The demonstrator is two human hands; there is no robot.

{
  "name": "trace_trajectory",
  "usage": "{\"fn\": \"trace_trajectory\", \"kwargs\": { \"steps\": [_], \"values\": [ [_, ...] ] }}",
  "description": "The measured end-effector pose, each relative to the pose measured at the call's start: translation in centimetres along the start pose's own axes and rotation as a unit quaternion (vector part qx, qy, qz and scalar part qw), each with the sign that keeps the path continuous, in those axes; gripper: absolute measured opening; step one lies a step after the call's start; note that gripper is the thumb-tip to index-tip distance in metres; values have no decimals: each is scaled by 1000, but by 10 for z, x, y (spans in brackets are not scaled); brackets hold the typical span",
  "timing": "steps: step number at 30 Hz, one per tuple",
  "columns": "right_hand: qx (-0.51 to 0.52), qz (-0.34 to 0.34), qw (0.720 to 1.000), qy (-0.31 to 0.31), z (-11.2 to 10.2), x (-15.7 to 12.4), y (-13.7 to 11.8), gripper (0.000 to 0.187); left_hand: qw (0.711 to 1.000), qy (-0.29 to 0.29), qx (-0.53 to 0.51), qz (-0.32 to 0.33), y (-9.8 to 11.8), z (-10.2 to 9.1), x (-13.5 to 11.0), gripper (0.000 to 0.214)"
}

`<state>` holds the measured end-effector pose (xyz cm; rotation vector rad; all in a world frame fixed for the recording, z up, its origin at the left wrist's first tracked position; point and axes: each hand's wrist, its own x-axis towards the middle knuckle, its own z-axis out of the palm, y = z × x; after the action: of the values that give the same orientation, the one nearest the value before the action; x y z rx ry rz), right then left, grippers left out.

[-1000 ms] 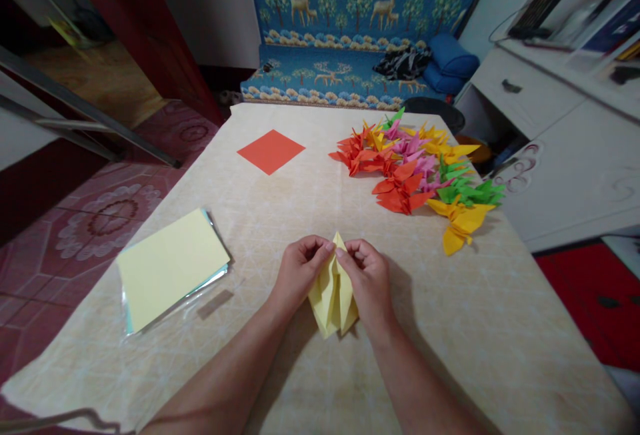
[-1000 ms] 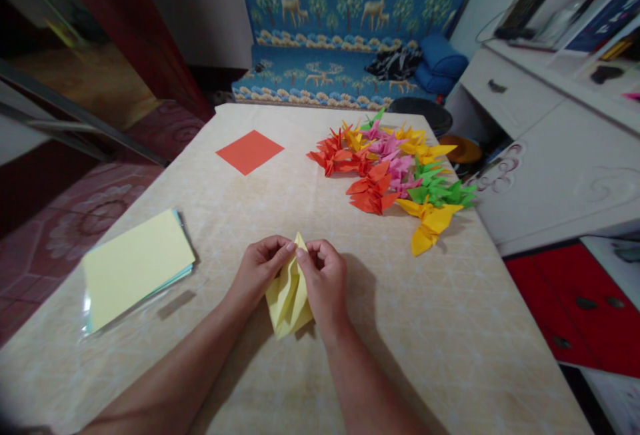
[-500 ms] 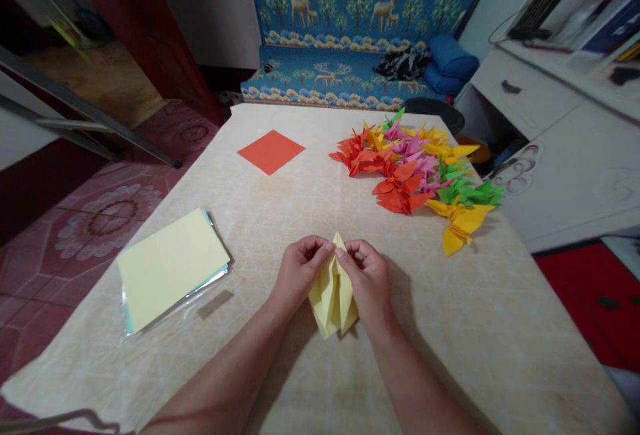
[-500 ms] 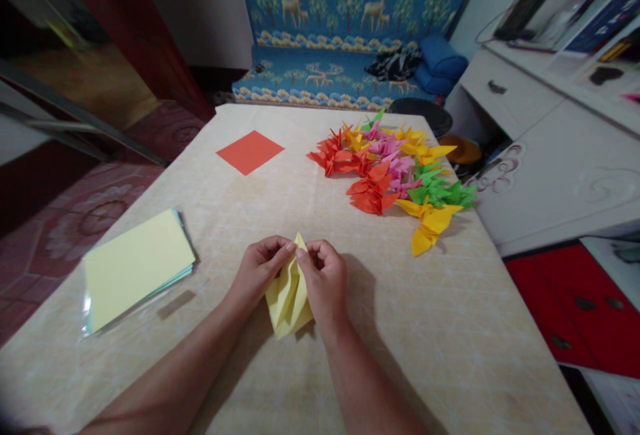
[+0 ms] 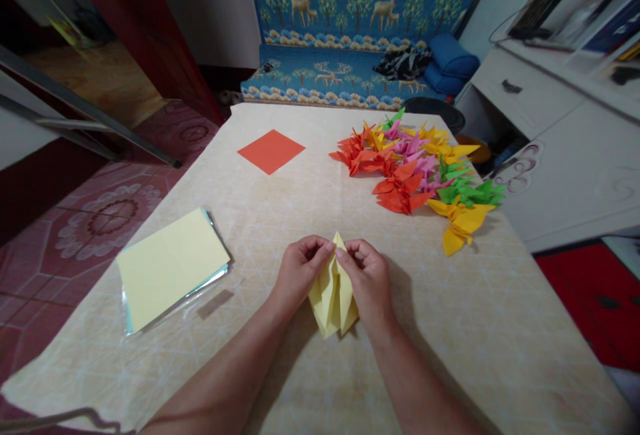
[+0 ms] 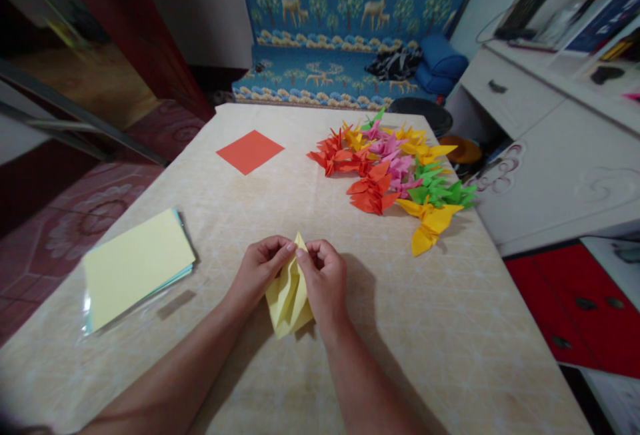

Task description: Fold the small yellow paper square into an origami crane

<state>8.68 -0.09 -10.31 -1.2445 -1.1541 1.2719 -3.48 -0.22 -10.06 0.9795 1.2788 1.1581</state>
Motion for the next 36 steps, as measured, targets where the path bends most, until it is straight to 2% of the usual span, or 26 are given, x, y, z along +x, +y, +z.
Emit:
{"fn": "trace_trajectory", "kwargs": {
  "steps": [36],
  "values": [
    [-5,8,1000,-7,-1,0,0,16,999,-16,36,17,-3,-1,1,29]
  ]
}}
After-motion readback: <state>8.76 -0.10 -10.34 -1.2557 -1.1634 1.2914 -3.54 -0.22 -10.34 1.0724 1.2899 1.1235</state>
